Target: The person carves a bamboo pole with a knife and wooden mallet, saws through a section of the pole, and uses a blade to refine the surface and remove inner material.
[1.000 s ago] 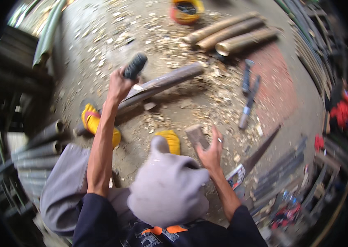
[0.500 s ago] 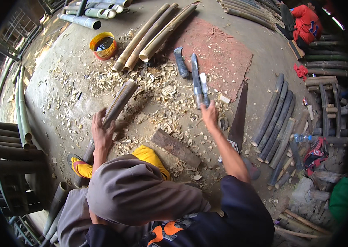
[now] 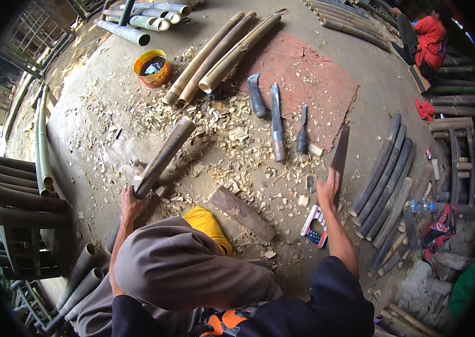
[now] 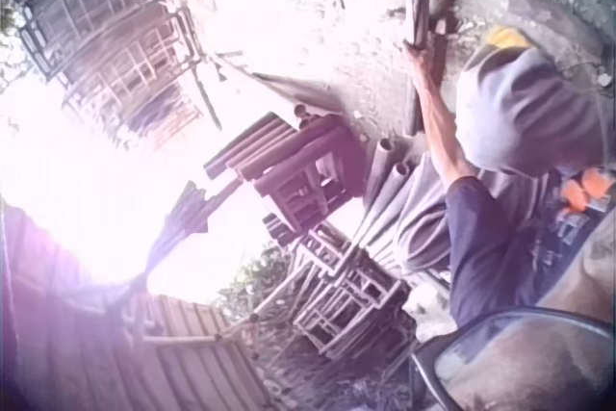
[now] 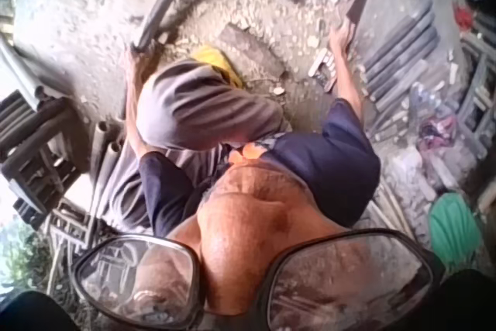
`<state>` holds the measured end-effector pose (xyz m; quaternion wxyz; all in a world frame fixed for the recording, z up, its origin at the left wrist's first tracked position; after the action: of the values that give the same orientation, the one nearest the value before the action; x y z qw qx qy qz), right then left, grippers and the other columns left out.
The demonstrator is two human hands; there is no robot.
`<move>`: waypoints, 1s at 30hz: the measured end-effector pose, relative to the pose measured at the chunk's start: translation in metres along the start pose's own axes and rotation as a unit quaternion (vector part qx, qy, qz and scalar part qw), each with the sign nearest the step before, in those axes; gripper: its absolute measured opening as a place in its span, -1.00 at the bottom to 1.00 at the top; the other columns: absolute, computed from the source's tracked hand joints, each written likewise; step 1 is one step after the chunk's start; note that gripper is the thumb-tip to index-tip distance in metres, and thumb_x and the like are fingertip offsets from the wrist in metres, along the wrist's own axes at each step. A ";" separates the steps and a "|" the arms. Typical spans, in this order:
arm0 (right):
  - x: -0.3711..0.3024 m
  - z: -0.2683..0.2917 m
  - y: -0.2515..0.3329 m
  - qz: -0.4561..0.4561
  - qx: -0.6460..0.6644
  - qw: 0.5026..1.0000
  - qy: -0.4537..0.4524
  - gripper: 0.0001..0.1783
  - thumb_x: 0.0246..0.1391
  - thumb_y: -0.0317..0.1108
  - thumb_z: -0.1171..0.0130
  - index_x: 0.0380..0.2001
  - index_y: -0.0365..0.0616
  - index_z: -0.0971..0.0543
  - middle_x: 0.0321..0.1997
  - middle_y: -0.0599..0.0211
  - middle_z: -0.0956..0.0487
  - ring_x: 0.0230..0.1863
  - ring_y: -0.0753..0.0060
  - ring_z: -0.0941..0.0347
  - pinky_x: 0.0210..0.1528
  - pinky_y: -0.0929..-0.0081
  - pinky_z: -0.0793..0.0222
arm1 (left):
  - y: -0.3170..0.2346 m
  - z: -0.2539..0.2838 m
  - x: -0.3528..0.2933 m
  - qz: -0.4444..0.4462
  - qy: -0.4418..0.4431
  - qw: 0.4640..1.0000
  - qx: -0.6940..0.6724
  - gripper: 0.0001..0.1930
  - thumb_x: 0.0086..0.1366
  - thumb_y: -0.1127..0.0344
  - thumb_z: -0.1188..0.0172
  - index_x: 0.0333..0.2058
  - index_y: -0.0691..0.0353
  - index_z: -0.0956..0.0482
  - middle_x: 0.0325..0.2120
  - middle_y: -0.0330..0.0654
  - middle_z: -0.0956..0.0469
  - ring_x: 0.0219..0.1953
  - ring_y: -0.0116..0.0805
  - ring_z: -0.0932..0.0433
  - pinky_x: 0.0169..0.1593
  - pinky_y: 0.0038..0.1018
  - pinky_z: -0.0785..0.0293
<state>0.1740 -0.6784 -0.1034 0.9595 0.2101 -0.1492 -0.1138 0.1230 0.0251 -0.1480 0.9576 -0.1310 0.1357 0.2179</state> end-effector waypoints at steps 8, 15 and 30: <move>-0.142 0.014 -0.068 -0.117 -0.120 0.966 0.198 -0.38 -0.25 -0.47 -0.24 0.00 -0.17 -0.33 -0.01 -0.04 -0.34 0.06 -0.12 -0.25 0.09 0.08 -0.21 | -0.035 0.127 0.011 -0.059 -0.095 0.991 -0.080 -0.41 -0.27 0.39 -0.37 -0.19 0.26 -0.31 -0.38 0.08 -0.52 -0.44 -0.16 -0.53 -0.42 -0.31 -0.54; -0.127 0.006 -0.066 -0.139 -0.184 0.952 0.199 -0.34 -0.23 -0.42 -0.25 0.02 -0.14 -0.26 0.01 -0.07 -0.30 0.07 -0.15 -0.23 0.15 0.12 -0.18 | 0.006 0.263 0.004 -0.114 -0.213 0.756 -0.608 -0.53 0.02 0.34 -0.16 -0.04 0.27 -0.37 -0.37 -0.16 -0.53 -0.33 -0.41 -0.52 -0.29 -0.48 -0.47; -0.189 -0.021 -0.072 -0.021 -0.147 0.924 0.353 -0.46 -0.29 -0.40 -0.23 -0.14 -0.32 -0.34 -0.12 -0.15 -0.39 -0.01 -0.19 -0.28 0.06 0.08 -0.17 | 0.039 -0.059 -0.064 0.322 -0.185 0.324 -0.870 -0.68 -0.01 0.19 -0.31 -0.29 0.09 -0.45 -0.21 -0.15 -0.39 -0.09 -0.07 -0.38 0.04 0.10 -0.37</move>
<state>-0.0062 -0.6809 -0.1979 0.9675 0.0968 0.2217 -0.0730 0.0381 0.0167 -0.1896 0.1516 -0.7917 -0.2809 0.5209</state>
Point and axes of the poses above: each hand's wrist, its own x-axis towards the middle knuckle, its own z-axis out of the back of the hand, y = z × x, the point moved 9 cm from there along x, towards the middle knuckle
